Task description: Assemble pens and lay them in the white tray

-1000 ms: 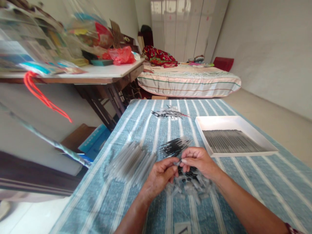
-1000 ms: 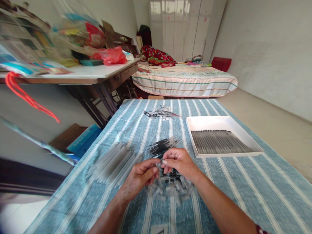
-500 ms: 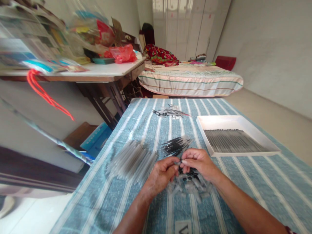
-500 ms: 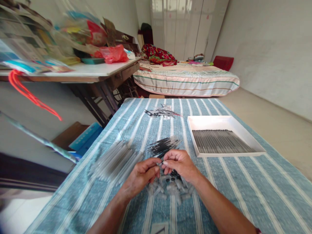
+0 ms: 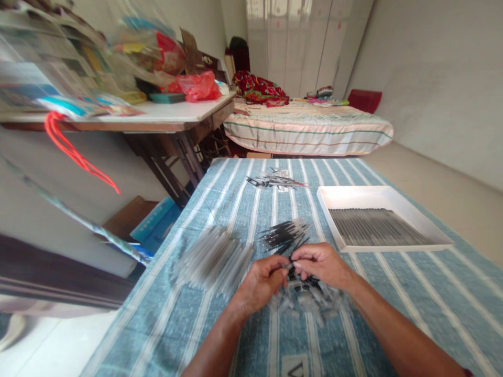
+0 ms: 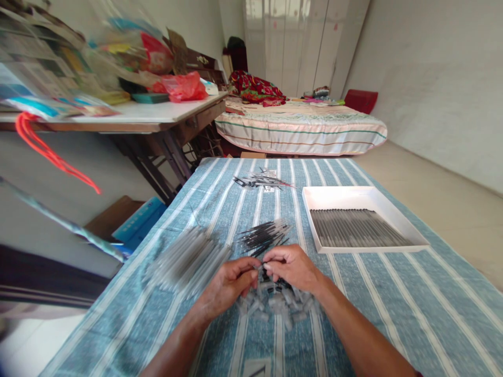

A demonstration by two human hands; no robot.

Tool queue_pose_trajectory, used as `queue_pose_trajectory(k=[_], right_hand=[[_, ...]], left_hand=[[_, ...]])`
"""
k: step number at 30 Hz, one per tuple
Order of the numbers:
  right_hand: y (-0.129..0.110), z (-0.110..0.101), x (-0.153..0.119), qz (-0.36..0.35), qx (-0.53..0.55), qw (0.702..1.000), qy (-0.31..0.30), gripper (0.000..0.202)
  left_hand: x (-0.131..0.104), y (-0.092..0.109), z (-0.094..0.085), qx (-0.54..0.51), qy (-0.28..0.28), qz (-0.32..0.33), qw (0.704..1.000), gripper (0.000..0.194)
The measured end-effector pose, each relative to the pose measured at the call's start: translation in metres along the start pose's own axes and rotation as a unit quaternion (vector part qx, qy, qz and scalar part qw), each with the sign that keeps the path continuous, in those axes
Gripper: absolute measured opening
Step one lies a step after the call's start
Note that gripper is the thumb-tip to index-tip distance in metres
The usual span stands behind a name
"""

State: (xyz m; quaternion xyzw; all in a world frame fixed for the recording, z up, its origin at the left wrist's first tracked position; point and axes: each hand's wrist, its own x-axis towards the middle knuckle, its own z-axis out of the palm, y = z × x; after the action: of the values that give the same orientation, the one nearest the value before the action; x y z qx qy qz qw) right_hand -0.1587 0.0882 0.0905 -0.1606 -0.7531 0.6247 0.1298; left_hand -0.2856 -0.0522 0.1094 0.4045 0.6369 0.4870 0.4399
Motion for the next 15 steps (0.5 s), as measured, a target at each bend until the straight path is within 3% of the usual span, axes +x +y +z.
queue_pose_trajectory(k=[15], right_hand=[[0.009, 0.002, -0.002, 0.012, 0.022, 0.999, -0.02, 0.026]], left_hand=[[-0.002, 0.001, 0.0, 0.035, -0.01, -0.007, 0.999, 0.017]])
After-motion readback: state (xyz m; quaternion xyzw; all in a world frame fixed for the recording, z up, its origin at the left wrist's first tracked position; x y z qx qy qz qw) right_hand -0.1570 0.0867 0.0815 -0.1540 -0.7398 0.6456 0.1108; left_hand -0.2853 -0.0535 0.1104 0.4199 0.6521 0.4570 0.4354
